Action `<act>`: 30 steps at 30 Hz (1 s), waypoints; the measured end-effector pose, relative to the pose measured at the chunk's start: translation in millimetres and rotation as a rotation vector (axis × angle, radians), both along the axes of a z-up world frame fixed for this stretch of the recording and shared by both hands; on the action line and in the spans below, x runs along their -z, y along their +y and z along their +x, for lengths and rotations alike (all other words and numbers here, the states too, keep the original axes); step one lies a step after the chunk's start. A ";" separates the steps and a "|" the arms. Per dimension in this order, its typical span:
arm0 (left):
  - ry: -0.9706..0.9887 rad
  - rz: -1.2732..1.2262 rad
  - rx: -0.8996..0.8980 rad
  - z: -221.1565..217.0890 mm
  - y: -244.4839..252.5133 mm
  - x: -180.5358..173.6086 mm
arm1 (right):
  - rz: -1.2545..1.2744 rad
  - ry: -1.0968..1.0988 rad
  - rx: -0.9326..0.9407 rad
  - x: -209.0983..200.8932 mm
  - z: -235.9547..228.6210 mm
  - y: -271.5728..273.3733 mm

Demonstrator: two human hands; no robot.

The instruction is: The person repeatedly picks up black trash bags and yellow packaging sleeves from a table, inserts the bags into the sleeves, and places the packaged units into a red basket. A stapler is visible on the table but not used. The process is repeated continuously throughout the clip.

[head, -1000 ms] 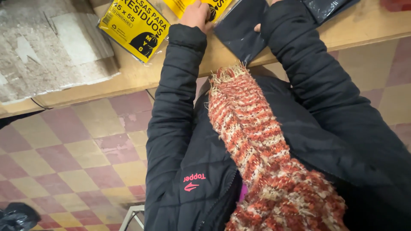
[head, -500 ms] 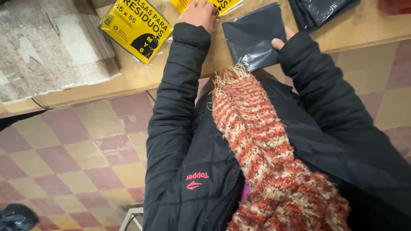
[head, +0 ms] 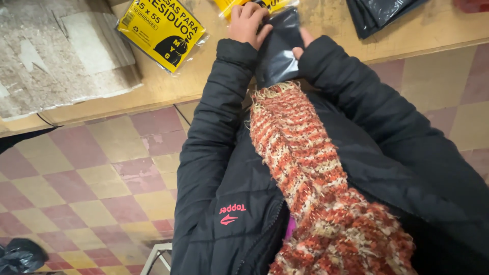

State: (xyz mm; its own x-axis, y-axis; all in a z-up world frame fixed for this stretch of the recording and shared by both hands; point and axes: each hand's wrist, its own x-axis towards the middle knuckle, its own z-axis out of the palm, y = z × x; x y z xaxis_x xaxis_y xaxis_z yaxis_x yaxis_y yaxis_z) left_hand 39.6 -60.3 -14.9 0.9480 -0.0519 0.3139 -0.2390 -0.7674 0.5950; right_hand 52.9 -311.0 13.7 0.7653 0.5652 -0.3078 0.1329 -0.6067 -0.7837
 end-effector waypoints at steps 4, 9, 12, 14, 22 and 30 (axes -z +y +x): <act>-0.081 -0.021 -0.005 0.8 -7.3 23.2 | -0.238 -0.046 -0.138 80.1 9.7 15.4; -0.220 -0.037 -0.013 3.7 -10.6 2.3 | -0.359 -0.079 -0.232 94.5 23.0 23.4; -0.245 0.039 0.041 -3.3 -10.7 -15.2 | -0.429 -0.164 -0.220 56.9 27.1 23.2; -0.247 0.142 0.070 -10.9 -7.9 -24.3 | -0.077 -0.245 -0.045 89.5 35.6 6.6; 0.026 -0.114 -0.365 -85.7 24.9 -15.2 | 0.516 0.541 0.226 187.1 135.4 11.7; 0.551 -1.276 -0.688 -89.4 35.8 63.9 | 0.090 0.456 0.025 62.9 132.0 50.4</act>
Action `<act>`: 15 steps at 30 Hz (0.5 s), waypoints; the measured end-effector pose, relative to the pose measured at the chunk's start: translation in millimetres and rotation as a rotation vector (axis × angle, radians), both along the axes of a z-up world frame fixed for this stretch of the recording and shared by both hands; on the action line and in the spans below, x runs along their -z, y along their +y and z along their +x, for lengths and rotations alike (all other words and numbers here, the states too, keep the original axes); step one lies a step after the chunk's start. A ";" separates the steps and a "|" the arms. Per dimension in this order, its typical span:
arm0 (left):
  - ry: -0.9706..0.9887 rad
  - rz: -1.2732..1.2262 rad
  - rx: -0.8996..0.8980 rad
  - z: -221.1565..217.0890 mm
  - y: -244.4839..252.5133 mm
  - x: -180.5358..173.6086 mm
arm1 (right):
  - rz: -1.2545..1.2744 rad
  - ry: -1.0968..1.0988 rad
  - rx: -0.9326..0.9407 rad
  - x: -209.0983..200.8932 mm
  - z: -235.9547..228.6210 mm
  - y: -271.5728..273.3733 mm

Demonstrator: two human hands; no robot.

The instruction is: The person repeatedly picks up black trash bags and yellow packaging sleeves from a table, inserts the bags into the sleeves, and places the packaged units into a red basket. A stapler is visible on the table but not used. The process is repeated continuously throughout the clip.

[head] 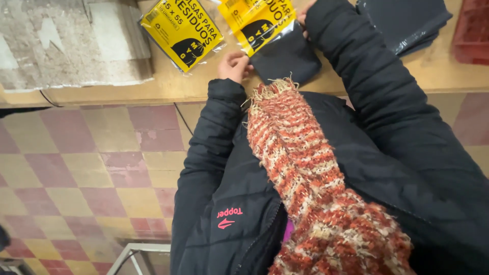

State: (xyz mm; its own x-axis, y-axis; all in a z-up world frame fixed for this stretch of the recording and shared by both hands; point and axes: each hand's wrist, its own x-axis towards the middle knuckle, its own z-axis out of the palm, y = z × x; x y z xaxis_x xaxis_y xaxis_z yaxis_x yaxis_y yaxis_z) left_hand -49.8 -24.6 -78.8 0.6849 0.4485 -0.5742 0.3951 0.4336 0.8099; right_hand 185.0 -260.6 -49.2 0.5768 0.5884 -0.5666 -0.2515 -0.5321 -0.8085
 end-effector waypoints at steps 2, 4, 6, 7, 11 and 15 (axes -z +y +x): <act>0.044 0.007 0.114 5.5 -3.0 15.5 | -0.067 -0.045 -0.053 -5.4 -2.5 -4.4; 0.038 0.017 0.159 2.9 -3.1 19.6 | -0.041 -0.001 0.014 -1.3 -4.2 -10.5; 0.027 0.026 0.220 6.0 -3.3 25.3 | -0.016 0.039 0.096 2.7 -2.5 -18.0; 0.021 0.044 0.255 7.7 -3.0 28.8 | -0.016 0.047 0.072 5.1 -1.8 -20.9; 0.038 0.132 0.314 1.5 -4.1 26.4 | 0.002 -0.095 0.012 35.0 -7.2 -27.4; 0.114 0.301 0.368 15.1 -10.1 -33.8 | 0.027 -0.135 0.000 30.3 -8.4 -37.8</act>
State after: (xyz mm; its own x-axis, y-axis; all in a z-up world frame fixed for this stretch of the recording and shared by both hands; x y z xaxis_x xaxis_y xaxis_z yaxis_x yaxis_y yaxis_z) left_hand -34.7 -34.6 -45.1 0.7693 0.3464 -0.5367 0.5718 0.0013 0.8204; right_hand 176.6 -298.4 -79.4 0.6466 0.6024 -0.4680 -0.1392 -0.5101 -0.8488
